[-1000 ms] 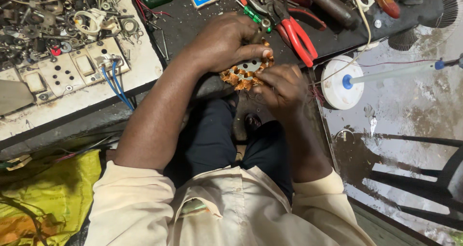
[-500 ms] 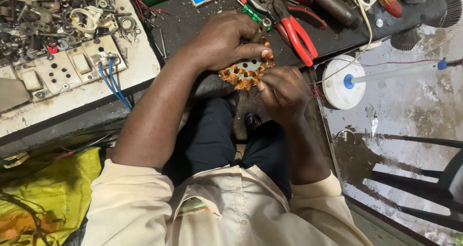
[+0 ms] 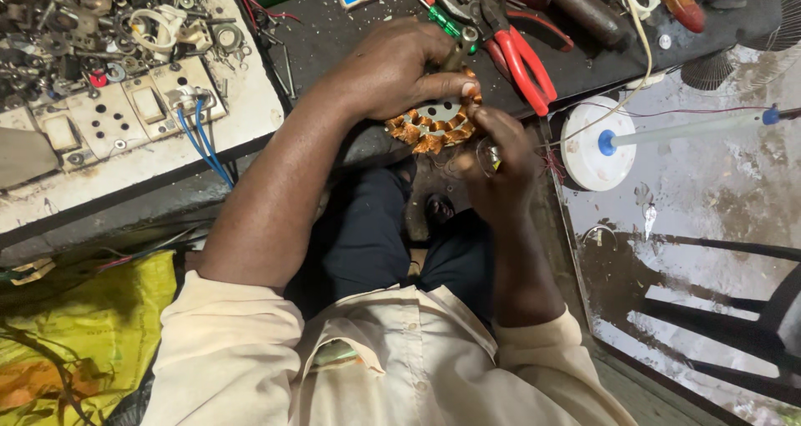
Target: The person uses pliers to trim and adjust copper windings on a circular stator component. They repeatedly rotate the stator to access different sections, cutting excess wire and bending the coils into place.
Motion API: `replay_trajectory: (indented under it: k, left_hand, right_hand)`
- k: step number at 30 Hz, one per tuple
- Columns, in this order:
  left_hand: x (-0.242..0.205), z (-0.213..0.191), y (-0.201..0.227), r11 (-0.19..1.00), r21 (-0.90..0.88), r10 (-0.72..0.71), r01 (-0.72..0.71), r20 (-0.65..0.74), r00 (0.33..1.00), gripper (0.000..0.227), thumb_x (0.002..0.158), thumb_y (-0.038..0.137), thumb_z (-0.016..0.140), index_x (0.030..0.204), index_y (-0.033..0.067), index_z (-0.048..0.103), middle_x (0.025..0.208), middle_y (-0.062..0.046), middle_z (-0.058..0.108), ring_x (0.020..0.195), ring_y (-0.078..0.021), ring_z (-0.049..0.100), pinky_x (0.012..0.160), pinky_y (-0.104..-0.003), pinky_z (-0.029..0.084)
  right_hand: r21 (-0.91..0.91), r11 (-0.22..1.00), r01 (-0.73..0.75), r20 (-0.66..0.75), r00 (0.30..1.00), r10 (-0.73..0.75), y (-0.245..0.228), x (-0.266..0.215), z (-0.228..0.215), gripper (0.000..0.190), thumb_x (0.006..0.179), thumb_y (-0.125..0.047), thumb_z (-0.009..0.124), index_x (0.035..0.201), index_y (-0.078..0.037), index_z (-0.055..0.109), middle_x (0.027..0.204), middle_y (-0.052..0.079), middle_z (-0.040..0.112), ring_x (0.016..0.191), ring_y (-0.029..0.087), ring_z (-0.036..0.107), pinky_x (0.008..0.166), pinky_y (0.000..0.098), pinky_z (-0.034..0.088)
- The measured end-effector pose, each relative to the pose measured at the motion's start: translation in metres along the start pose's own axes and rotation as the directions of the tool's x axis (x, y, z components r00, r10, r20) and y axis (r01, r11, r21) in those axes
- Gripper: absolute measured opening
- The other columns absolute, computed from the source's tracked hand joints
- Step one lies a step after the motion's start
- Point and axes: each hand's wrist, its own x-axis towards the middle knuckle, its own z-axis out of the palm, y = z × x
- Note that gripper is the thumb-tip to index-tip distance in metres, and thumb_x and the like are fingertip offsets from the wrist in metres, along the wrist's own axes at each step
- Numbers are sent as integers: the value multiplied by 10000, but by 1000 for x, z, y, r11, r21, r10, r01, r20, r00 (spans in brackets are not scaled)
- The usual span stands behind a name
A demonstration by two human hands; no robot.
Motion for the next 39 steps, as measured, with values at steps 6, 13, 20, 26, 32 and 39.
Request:
replay_trajectory:
  k: [6,13,20,26,32,39]
  left_hand:
    - [0,7,-2,999,-33,-39,39,-2,999,428,937,529,737,915,104,779,880,-89,724,878,-297,700,784,-483,517]
    - [0,6,-5,1000,-4,5,-5,-26,1000,476,950,558,731,923,84,775,876,-112,716,882,-319,694,800,-489,519]
    - [1,4,-3,1000,10,-13,13,-16,1000,492,947,569,734,933,79,775,865,-130,707,877,-347,686,800,-503,512]
    - [1,3,-1,1000,13,-22,22,-18,1000,507,942,573,737,915,68,770,848,-130,705,862,-346,687,810,-506,513]
    - [1,5,-3,1000,22,-11,11,-26,1000,511,940,579,742,911,70,769,857,-124,709,874,-339,690,827,-508,515]
    - [0,7,-1,1000,14,18,-17,-36,999,463,913,573,753,932,113,801,876,-86,749,894,-289,719,869,-490,513]
  right_hand:
    - [-79,988,133,-34,990,-136,-15,-8,11,574,954,-321,849,1352,-12,572,1283,188,659,1240,381,645,1082,481,517]
    - [-242,957,159,-92,978,-186,-19,-1,20,379,894,-185,846,1207,-66,668,1165,107,698,1157,317,669,1086,504,481]
    - [-283,940,192,-111,967,-231,-21,1,23,312,933,-143,801,1186,-55,643,1152,108,693,1121,314,671,1044,494,488]
    - [-309,930,200,-131,959,-250,-25,6,25,258,953,-138,745,1165,-45,631,1115,114,703,1078,304,676,997,473,503]
    - [-198,965,170,-158,966,-202,-29,7,30,176,951,-98,701,1104,-33,641,1077,128,681,1048,305,631,991,457,520]
    - [-146,987,61,-198,976,-89,-38,4,38,121,910,-58,684,1024,-29,653,1040,122,654,1036,293,596,967,425,491]
